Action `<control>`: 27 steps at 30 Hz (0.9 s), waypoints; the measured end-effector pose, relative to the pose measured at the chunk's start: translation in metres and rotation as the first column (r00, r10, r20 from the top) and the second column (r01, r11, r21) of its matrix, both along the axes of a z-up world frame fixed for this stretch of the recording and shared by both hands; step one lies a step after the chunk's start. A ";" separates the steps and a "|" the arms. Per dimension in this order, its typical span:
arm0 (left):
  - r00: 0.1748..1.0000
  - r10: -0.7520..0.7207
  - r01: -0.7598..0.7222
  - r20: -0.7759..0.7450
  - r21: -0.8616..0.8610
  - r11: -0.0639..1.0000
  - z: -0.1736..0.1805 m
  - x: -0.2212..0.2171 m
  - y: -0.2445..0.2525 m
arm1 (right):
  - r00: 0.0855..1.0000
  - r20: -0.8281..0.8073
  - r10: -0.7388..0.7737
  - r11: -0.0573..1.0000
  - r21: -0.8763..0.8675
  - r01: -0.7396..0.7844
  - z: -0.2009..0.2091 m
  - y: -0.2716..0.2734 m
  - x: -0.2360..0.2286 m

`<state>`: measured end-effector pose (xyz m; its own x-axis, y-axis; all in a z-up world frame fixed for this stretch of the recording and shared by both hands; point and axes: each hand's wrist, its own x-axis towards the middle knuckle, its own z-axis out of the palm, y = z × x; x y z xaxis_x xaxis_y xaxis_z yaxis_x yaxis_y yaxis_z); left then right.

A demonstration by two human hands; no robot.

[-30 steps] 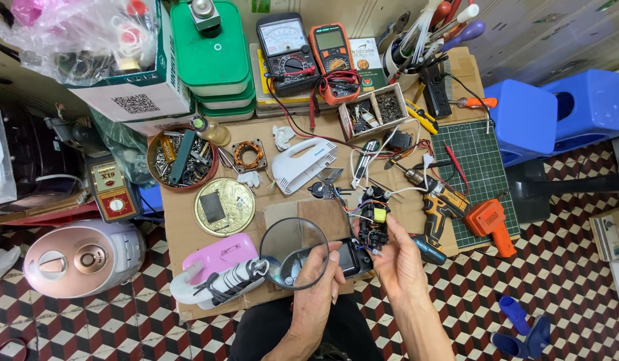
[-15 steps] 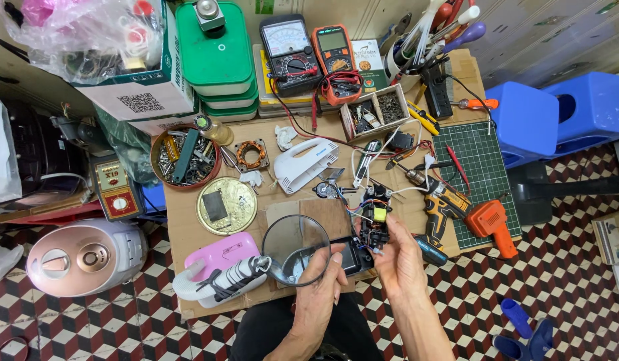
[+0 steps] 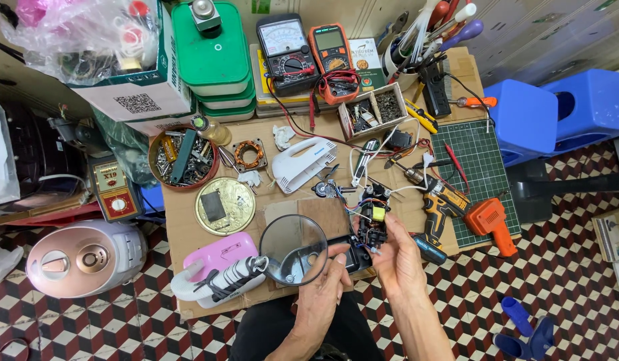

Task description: Inspecting and repairing an electronic assembly from an appliance on a workbench.

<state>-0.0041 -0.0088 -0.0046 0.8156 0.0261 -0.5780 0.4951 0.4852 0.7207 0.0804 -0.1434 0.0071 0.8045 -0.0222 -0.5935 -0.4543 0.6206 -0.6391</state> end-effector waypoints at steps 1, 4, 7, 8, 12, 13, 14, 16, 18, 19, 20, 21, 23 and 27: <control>1.000 0.000 0.000 0.000 0.000 1.000 -0.001 0.001 -0.002 | 1.000 0.000 0.000 1.000 0.000 0.000 -0.002 -0.001 0.000; 1.000 -0.011 0.011 -0.005 -0.010 1.000 -0.001 0.004 -0.006 | 1.000 0.012 0.002 1.000 0.003 -0.002 -0.007 -0.004 -0.002; 1.000 -0.020 0.020 -0.022 -0.016 1.000 0.000 0.005 -0.008 | 1.000 0.031 0.004 1.000 0.003 -0.004 -0.006 -0.004 -0.003; 1.000 -0.031 0.031 -0.003 0.001 1.000 -0.001 0.005 -0.008 | 0.999 0.041 -0.006 1.000 0.001 0.006 -0.003 -0.002 -0.004; 0.998 -0.034 0.034 0.054 0.010 0.999 -0.009 0.003 -0.010 | 0.994 0.104 0.018 1.000 -0.023 -0.015 0.010 0.008 -0.007; 0.998 -0.036 0.036 0.054 0.012 0.999 -0.009 0.003 -0.011 | 0.995 0.103 0.016 1.000 -0.022 -0.014 0.011 0.008 -0.008; 0.998 -0.028 0.027 0.060 0.019 0.999 -0.008 0.004 -0.011 | 0.995 0.098 0.022 0.999 -0.035 -0.019 0.011 0.009 -0.009; 0.998 -0.023 0.022 0.066 0.026 0.999 -0.007 0.004 -0.011 | 0.995 0.093 0.025 0.999 -0.049 -0.020 0.010 0.007 -0.011; 0.994 -0.032 0.025 0.101 0.069 0.997 -0.007 0.002 -0.011 | 0.988 0.151 0.042 0.999 -0.013 -0.041 0.004 0.003 -0.014; 0.994 -0.034 0.027 0.101 0.070 0.997 -0.003 0.003 -0.011 | 0.988 0.152 0.040 0.999 -0.012 -0.039 0.005 0.003 -0.015; 0.994 -0.032 0.020 0.102 0.113 0.993 0.001 0.004 -0.012 | 0.986 0.158 0.059 0.998 -0.032 -0.054 0.006 0.003 -0.016; 0.994 -0.029 0.012 0.103 0.156 0.988 0.005 0.005 -0.012 | 0.983 0.164 0.077 0.996 -0.051 -0.070 0.007 0.003 -0.016; 0.997 -0.074 0.063 0.035 0.246 0.967 0.027 0.011 -0.008 | 0.977 0.195 0.085 0.995 -0.066 -0.074 0.010 0.004 -0.018; 0.990 -0.068 0.024 0.124 0.326 0.945 0.039 0.015 -0.011 | 0.966 0.237 0.099 0.993 -0.081 -0.082 0.006 0.002 -0.021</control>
<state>0.0111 -0.0198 0.0341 0.8884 0.1541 -0.4324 0.4018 0.1945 0.8949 0.0593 -0.1412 0.0133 0.9239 0.0225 -0.3821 -0.3342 0.5341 -0.7766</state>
